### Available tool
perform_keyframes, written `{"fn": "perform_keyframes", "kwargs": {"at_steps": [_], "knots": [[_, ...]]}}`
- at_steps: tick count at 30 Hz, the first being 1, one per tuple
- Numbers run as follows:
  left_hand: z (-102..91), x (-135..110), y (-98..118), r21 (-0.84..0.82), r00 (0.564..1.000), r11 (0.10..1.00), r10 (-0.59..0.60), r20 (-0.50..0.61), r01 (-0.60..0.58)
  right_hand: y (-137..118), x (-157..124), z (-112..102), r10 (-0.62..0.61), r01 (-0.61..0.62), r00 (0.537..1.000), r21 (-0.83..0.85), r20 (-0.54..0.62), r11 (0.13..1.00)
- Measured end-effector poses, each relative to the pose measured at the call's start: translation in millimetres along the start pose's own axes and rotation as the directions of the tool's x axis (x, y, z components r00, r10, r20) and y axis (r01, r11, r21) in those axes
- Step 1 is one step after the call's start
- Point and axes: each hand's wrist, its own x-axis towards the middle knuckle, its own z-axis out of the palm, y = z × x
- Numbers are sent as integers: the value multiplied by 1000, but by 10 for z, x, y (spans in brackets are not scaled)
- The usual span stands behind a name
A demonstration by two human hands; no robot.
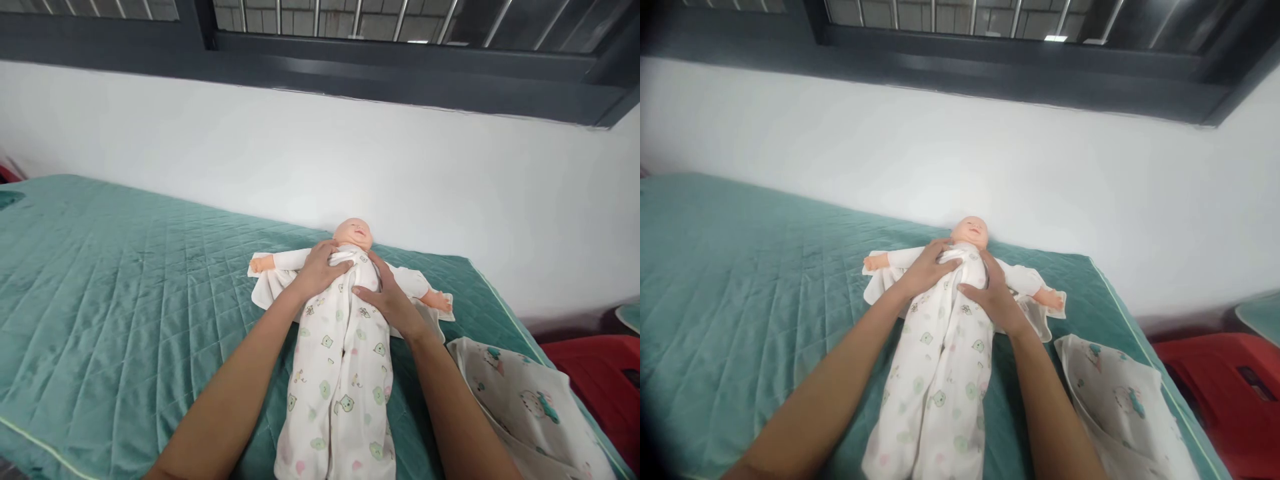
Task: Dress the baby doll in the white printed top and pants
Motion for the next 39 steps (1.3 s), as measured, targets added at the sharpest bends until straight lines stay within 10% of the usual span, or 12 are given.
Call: {"fn": "perform_keyframes", "kwargs": {"at_steps": [13, 21, 39], "knots": [[57, -88, 72, 337, 925, 874, 380, -29, -349, -46, -12, 39, -25, 22, 999, -90, -29, 996], [61, -228, 82, 478, 903, 804, 427, -52, -353, -46, -39, 133, -225, 200, 969, -206, -102, 958], [-74, -1029, -243, 480, 976, 875, 152, -155, -61, 190, -499, 222, -355, 205, 867, -399, -350, 894]]}}
